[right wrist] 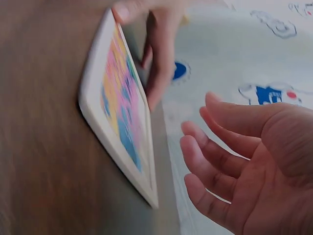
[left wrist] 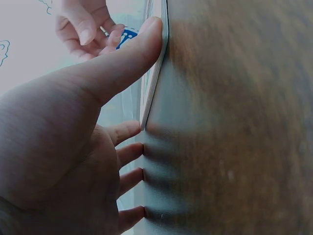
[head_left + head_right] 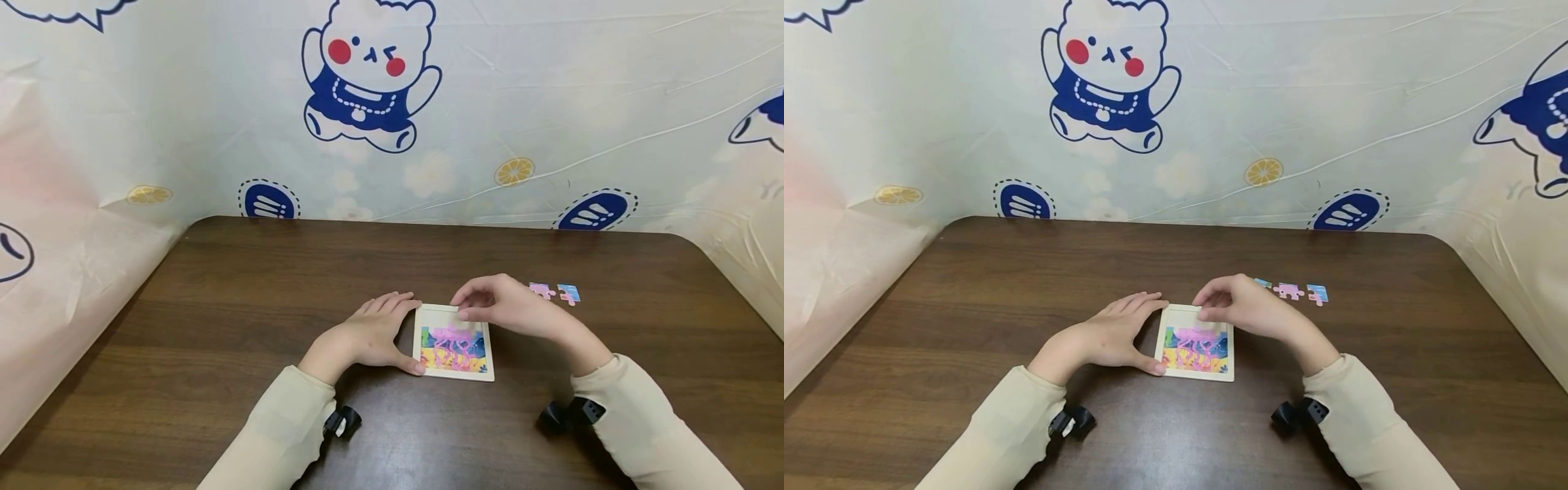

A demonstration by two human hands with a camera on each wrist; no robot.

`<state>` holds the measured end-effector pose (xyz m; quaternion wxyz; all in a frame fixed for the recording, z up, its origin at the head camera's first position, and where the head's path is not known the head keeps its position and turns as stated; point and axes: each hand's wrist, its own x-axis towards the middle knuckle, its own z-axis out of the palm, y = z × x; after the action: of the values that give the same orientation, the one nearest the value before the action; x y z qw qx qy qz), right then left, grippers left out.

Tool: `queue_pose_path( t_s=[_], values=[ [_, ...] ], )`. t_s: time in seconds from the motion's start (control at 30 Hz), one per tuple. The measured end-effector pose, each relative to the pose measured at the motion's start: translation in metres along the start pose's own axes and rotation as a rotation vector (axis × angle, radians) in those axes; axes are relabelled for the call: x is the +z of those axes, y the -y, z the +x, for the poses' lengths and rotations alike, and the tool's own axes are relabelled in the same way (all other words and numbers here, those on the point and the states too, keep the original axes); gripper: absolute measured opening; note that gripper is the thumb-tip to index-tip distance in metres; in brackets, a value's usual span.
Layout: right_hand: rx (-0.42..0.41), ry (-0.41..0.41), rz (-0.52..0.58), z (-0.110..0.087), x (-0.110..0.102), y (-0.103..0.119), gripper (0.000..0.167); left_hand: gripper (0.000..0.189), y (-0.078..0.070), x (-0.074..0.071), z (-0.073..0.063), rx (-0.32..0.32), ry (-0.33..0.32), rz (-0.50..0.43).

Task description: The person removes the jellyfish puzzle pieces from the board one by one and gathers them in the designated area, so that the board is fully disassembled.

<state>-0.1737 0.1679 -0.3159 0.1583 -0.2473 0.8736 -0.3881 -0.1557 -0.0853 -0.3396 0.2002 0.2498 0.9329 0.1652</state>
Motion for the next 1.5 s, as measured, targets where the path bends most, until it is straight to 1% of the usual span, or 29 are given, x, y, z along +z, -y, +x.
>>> queue_pose_path(
  t_s=[0.07,0.2,0.4,0.53,0.77,0.93,1.1,1.33,1.5],
  values=[
    [0.000,0.002,0.026,0.001,0.006,0.004,0.017,0.104,0.000,0.000,0.000,-0.003,0.001,0.001],
    [-0.003,-0.012,0.018,0.003,0.017,0.010,0.015,0.104,0.000,0.000,0.000,0.001,-0.003,-0.004],
    [0.050,-0.034,-0.050,0.006,0.031,0.017,0.017,0.105,0.004,0.003,0.002,0.007,-0.011,0.000],
    [0.066,-0.045,-0.093,0.006,0.039,0.019,0.016,0.104,0.002,0.001,0.000,0.006,-0.008,-0.004],
    [0.039,-0.038,-0.211,0.005,0.050,0.021,0.017,0.101,-0.004,-0.005,-0.003,0.003,0.004,-0.004],
    [0.039,-0.043,-0.255,0.006,0.053,0.022,0.016,0.101,-0.005,-0.005,-0.003,0.002,0.004,-0.009],
    [0.043,-0.051,-0.281,0.006,0.053,0.022,0.018,0.103,0.000,-0.001,-0.001,0.006,0.005,0.001],
    [0.031,-0.054,-0.280,0.006,0.052,0.023,0.015,0.106,0.006,0.004,0.004,0.006,0.001,0.005],
    [0.033,-0.071,-0.270,0.005,0.053,0.023,0.017,0.107,0.008,0.006,0.006,0.000,0.001,0.006]
  ],
)
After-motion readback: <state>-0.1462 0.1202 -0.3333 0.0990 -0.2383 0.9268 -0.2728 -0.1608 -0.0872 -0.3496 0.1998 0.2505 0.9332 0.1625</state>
